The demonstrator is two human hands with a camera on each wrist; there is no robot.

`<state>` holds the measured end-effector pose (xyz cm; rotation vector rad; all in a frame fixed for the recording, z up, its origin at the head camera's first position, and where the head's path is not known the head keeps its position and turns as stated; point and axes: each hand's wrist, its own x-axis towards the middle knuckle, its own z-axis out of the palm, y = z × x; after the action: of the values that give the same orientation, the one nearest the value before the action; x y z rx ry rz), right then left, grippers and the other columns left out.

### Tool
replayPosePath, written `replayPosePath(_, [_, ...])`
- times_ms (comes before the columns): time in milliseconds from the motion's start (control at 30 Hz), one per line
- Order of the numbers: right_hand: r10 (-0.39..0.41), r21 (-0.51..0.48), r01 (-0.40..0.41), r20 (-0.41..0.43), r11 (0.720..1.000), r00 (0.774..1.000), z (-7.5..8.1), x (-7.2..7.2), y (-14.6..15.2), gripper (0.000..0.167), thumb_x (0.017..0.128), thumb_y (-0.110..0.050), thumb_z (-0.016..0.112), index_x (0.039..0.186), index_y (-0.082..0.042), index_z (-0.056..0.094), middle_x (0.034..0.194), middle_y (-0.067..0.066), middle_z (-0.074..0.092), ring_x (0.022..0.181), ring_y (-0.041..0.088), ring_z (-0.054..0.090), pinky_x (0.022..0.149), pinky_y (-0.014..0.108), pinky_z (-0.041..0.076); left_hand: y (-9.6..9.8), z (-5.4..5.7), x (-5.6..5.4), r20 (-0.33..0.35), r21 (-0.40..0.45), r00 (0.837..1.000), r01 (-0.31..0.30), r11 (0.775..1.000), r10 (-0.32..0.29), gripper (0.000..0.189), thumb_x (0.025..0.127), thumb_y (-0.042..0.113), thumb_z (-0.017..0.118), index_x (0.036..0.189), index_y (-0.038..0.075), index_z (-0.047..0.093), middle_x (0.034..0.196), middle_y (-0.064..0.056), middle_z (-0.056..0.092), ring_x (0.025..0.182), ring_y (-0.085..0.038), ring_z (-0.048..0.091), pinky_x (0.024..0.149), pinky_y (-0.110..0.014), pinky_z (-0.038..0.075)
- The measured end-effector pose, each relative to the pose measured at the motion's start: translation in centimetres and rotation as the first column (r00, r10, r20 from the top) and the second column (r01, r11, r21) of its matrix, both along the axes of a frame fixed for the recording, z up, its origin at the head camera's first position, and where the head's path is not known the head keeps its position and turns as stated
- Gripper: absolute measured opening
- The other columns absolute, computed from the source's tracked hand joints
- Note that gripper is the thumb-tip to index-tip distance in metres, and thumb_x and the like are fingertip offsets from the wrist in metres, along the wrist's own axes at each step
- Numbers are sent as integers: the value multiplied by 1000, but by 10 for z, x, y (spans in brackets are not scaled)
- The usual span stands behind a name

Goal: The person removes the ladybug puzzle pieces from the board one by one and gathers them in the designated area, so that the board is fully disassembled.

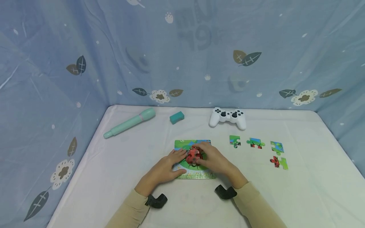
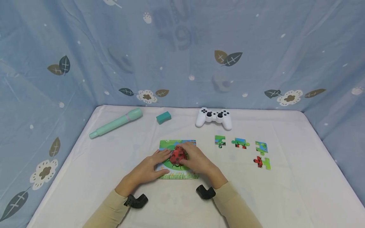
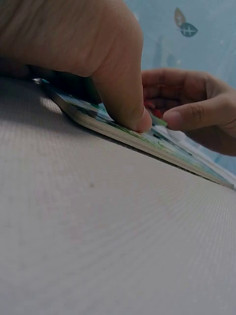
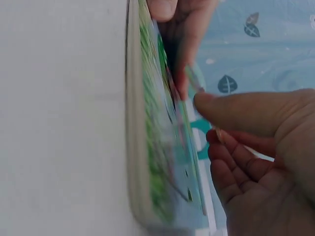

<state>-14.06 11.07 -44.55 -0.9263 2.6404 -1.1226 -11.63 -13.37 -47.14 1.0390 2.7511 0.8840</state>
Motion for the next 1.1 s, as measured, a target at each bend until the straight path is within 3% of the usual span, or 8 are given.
replayPosePath(267, [-51,-62,53,36,997,998,9,-4,22,56,84,-10,71,135,-4,48,115,8,57,108,25,58,94,46,51,-1,-2,1,7,12,1000,1,1000,-1,64,89,39,64,139,3,47,148,-11,41,140,-24,33,118,-43,24])
replayPosePath(500, [-154,2,154,20,988,988,13,-1,63,56,83,-10,72,134,-6,50,113,6,59,103,23,56,91,46,50,-1,-3,1,-5,-3,1000,-11,1000,11,64,89,40,64,139,4,47,148,-10,41,140,-24,34,118,-41,24])
replayPosePath(800, [-251,66,251,-8,966,968,14,14,127,56,83,-10,72,134,-2,51,120,12,58,105,28,56,88,47,50,0,-1,0,-26,21,1000,3,1000,-2,65,88,38,66,138,2,48,146,-13,43,138,-26,37,117,-42,25])
replayPosePath(1000, [-299,104,296,14,949,954,14,25,162,56,85,-15,71,135,-2,49,128,16,54,110,33,55,89,29,49,0,0,1,-31,24,1000,-2,1000,3,64,88,39,66,138,2,49,145,-13,44,137,-28,38,116,-44,28])
replayPosePath(1100, [-306,132,302,6,944,952,12,29,176,57,84,-15,72,135,-1,49,125,16,55,107,29,55,85,26,49,0,-1,2,-24,25,1000,-13,1000,14,64,87,39,66,137,3,49,146,-13,44,137,-28,38,116,-45,28])
